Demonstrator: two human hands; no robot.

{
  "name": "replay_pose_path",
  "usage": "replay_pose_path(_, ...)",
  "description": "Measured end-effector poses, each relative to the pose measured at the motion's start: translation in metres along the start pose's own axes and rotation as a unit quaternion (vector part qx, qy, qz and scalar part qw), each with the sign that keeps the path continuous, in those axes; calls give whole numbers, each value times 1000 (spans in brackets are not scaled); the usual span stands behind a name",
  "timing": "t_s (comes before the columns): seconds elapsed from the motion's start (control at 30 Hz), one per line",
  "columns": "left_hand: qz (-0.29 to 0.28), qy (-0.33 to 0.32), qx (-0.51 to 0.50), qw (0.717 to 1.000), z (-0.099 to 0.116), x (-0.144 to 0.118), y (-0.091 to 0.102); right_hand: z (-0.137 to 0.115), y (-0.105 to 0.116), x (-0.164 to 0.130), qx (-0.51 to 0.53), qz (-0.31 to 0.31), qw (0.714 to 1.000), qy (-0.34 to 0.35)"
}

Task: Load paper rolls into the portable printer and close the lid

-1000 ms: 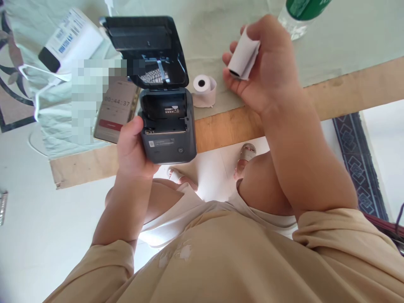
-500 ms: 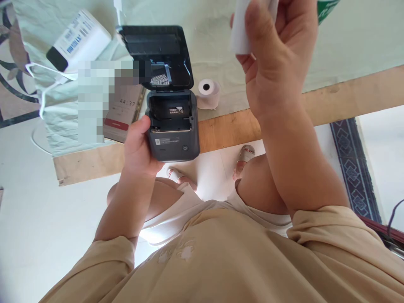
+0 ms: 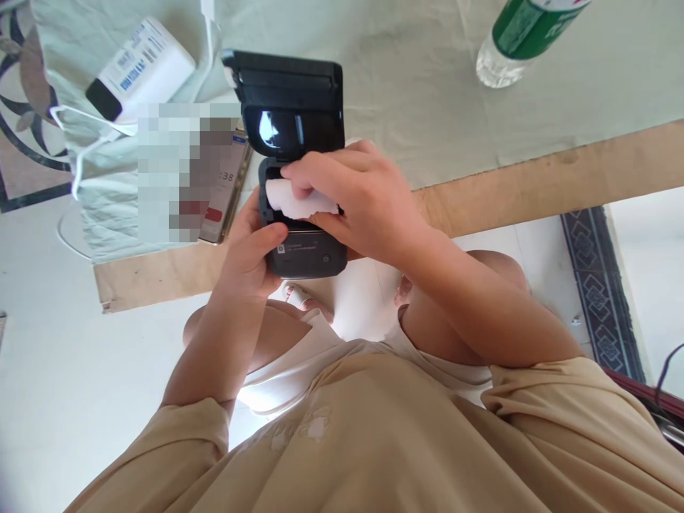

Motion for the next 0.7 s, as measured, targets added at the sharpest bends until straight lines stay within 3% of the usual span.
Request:
replay_pose_path(0.13,-8,-4,-5,1000,0,0,-1,-2,2,1,-2,11,1000,13)
replay_pose_path(0.3,8,-26,-31,999,4,-1,-2,-24,16,-3,-12,68,996,51)
replay_pose_path(0.43,33,-31,-20,999,4,-1,0,-38,7,-7,-25,32,996,83)
replay_pose_path(0.57,61,-25,22,998,2,-1,4,-33,9,-5,8,11,995,96)
replay_pose_path(0.63,56,-26,25,998,2,-2,5,-20,22,0,31,48,997,47)
replay_pose_path(0.7,38,-24,25,999,1,-2,4,-1,35,3,59,85,993,-54)
Point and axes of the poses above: each hand's wrist, its own x-axis towards the middle knuckle, its own y-axis out of the back of the hand, z = x × y, the point moved 8 cm from there along x, towards the middle knuckle, and after that the axes turned 2 degrees about -x, right-handed, at the moved point
